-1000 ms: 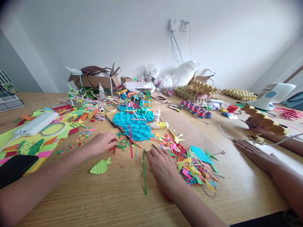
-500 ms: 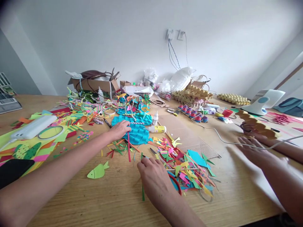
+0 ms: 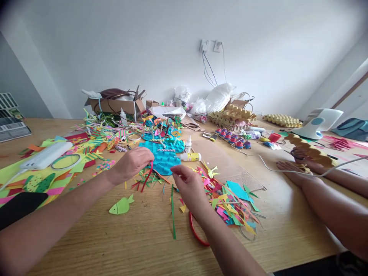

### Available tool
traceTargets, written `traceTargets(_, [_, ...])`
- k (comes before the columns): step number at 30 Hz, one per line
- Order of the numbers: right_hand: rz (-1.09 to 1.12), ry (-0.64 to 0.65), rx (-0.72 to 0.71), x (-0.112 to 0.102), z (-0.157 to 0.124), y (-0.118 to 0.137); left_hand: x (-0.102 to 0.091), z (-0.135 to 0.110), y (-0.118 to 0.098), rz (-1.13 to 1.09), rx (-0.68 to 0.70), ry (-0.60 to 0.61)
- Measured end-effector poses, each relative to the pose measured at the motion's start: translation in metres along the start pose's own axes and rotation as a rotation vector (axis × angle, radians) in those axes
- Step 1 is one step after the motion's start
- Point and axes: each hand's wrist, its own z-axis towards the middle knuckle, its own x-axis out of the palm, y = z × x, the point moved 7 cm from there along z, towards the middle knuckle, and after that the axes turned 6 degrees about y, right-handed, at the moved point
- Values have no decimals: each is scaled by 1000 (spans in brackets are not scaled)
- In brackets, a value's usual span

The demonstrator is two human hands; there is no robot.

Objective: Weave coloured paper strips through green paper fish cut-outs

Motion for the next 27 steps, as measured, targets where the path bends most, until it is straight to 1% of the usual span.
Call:
traceTargets(2, [34,-43,-102,5,4,11,-18,-12,-18,-76,29,-93])
traceTargets(5, [-130,-53,-358,20,-1,43,-31,-27,-32,-153,-16,-131])
traceTargets(7, [-217,-70,-499,29,-8,61,-33,-34,-33,-209,-86,-130])
traceTargets(10, [-274,-123,-606,35,-17,78,-33,-43,-28,-316,-190,-104])
traceTargets(14, [-338,-134,-650,39,-23,89,-30,-52,-26,-384,-266,-50])
traceTargets(16, [-254,-148,-626,36,-23,91,-29,-57,-26,-389,-271,-39])
traceTargets(18, [-124,-160,-571,32,-22,90,-27,-62,-25,-399,-269,-36])
traceTargets(20, [-23,-145,-520,31,-23,89,-25,-67,-21,-420,-273,-38])
traceTargets(22, [27,-120,-502,31,-26,89,-23,-74,-12,-445,-289,-48])
traceTargets(24, [38,-100,-503,31,-30,88,-22,-81,-1,-461,-343,-70])
traceTargets(27, [-29,-98,-525,31,-34,87,-18,-93,15,-505,-507,-72])
